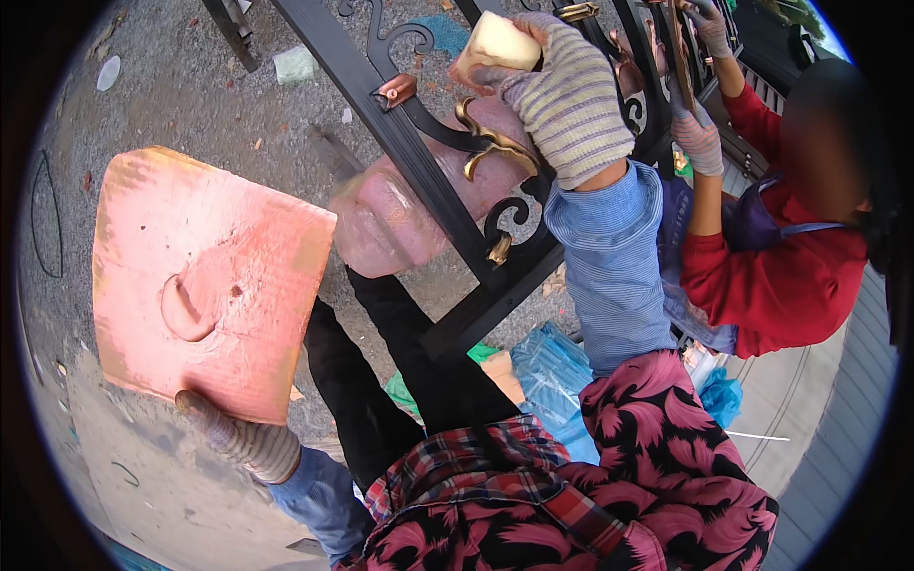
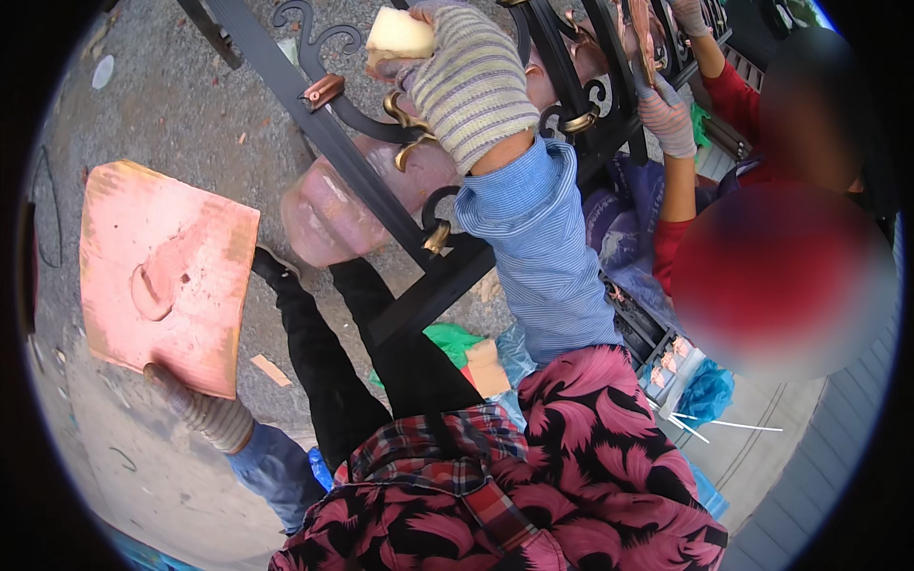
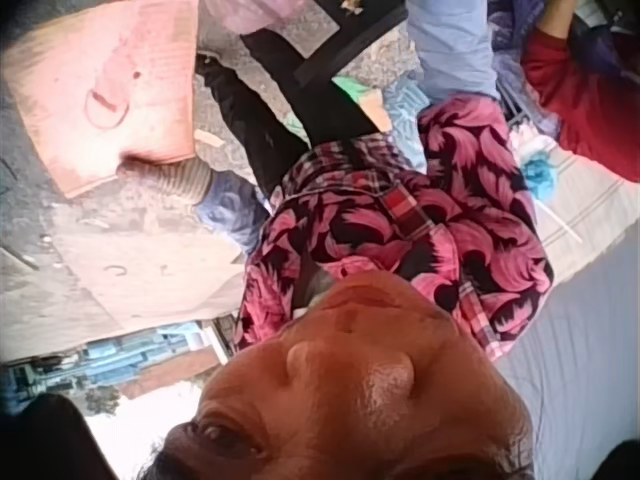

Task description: The person applies copper-colored paint to the ornate scrollwork of a black metal gate using a sponge. They hold a paint-soaked board in the other hand and repeatedly dab the sponge onto the gate's decorative elements. Another person is visible working on a different section of the gate in the background.

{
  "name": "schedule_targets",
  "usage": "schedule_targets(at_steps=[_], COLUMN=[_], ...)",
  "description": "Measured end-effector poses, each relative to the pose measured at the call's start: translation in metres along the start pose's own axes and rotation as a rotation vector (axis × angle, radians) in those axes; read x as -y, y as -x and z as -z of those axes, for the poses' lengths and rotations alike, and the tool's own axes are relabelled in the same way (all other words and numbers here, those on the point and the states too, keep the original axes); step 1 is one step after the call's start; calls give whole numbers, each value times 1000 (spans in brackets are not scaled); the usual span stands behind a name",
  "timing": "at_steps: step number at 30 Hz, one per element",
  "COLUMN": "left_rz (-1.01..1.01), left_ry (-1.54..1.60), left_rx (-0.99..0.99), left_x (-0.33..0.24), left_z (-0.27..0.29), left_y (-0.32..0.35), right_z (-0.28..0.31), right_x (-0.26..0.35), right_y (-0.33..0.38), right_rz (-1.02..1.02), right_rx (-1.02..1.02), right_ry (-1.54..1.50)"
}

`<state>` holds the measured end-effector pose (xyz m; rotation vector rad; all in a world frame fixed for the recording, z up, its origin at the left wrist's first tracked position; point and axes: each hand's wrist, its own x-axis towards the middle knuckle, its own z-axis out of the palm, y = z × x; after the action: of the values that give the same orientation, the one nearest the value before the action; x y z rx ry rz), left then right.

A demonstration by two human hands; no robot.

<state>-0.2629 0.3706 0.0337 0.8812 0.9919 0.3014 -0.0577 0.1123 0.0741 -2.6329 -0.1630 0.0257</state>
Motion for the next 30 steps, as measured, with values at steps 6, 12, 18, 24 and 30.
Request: schedule_targets(at_steps=[6,12,18,24,30], left_rz=[36,-18,5,21,29], left_ry=[15,-48,-16,14,6], left_rx=[-11,-76,-4,-5,5], left_x=[-1,-1,-2,-1,-1], left_z=[5,-4,-6,-4,2], left_y=[-2,1,3,3,1], right_z=[-6,-12,6,-19,-5], right_x=[-19,-23,-31,-35,-31], right_y=[11,14,20,13,17], right_rz=[37,7,-45,139,86], right_rx=[29,187,148,139,132], right_ry=[164,249,210,301,272])
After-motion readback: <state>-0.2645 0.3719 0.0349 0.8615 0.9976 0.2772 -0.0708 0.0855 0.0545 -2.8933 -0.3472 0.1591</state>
